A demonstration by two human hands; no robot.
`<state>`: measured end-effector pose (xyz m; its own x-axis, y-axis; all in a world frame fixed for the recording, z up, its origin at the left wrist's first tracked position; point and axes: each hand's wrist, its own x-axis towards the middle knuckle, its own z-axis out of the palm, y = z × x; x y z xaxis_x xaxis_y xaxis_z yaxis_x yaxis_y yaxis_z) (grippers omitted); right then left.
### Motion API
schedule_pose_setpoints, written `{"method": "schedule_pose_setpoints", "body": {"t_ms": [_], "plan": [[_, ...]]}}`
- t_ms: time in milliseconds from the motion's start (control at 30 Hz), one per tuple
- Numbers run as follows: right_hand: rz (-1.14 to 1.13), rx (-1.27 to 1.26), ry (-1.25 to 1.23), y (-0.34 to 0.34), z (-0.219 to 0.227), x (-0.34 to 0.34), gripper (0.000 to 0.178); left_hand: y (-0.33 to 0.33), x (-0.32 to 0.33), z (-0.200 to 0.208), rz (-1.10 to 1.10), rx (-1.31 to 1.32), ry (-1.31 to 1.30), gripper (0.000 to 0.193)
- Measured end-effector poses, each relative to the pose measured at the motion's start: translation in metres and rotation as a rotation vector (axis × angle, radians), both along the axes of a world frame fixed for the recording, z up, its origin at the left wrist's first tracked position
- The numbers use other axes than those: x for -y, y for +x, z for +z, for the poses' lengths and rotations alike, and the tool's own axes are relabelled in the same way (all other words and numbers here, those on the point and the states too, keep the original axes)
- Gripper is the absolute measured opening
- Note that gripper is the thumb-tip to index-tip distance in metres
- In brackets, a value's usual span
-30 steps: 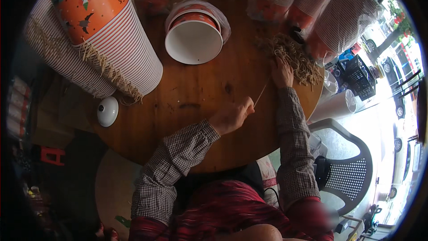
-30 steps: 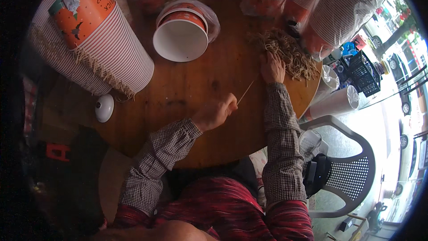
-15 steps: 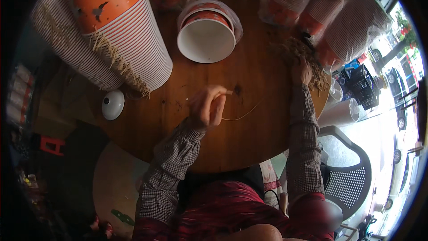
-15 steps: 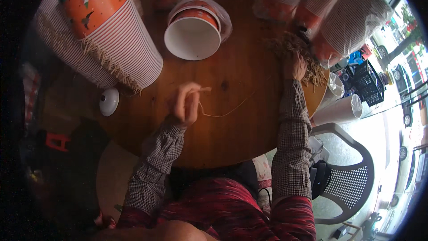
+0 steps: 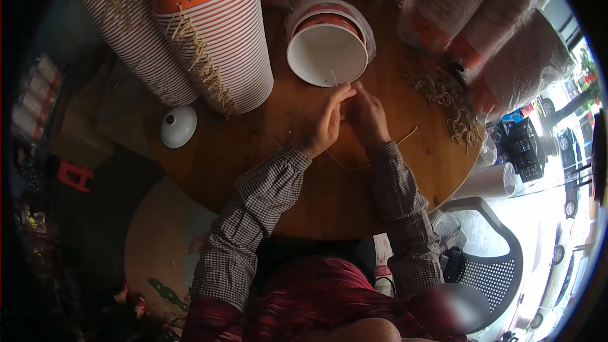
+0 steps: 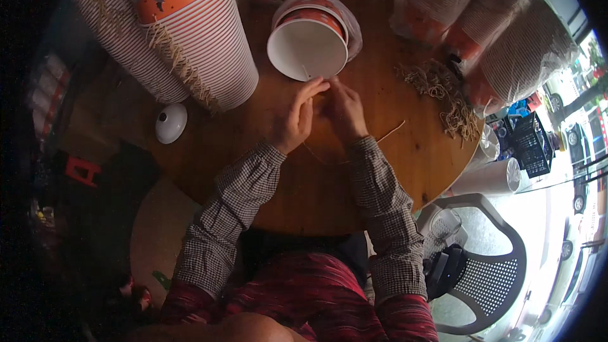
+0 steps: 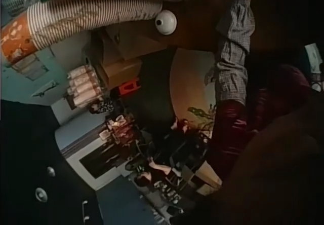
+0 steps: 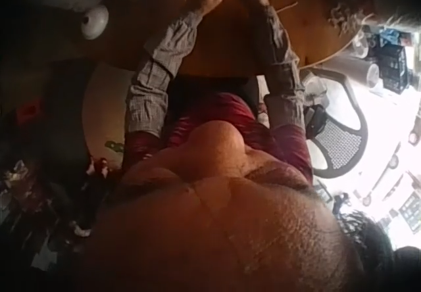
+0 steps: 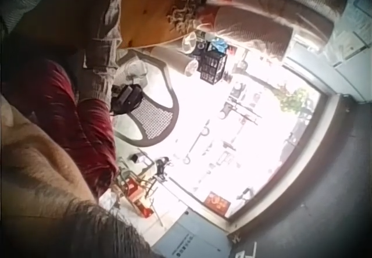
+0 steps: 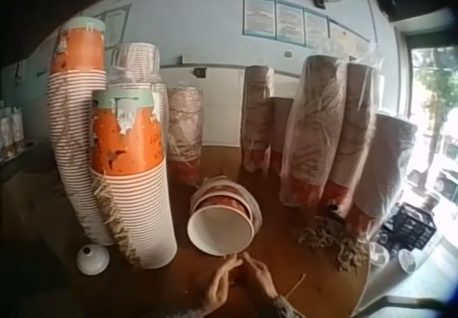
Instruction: Threading string handles through pre-punched holes in paper buckets to assemble them.
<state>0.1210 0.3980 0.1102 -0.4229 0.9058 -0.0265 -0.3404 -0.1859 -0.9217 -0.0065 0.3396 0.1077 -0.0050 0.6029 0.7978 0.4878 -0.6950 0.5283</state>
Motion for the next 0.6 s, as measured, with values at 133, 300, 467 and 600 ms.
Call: {"method": "schedule_pose_setpoints", "body": {"t_ms": [133, 300, 467, 600], "plan": [[0.054, 0.209, 0.516, -0.023, -0.015, 0.014, 0.029, -0.018, -0.003, -0.002, 0.027, -0.034, -0.006, 0.042], [0.136, 0.037, -0.006, -0.009, 0.000, 0.012, 0.024, -0.020, -0.001, -0.001, 0.025, -0.046, -0.143, 0.039], [0.009, 0.268, 0.065, -0.002, 0.002, 0.006, 0.018, -0.031, -0.005, -0.010, -0.004, 0.197, -0.272, 0.036], [0.042, 0.288, 0.086, -0.001, 0.003, 0.006, 0.019, -0.039, -0.016, -0.022, -0.028, 0.449, -0.319, 0.024]]}}
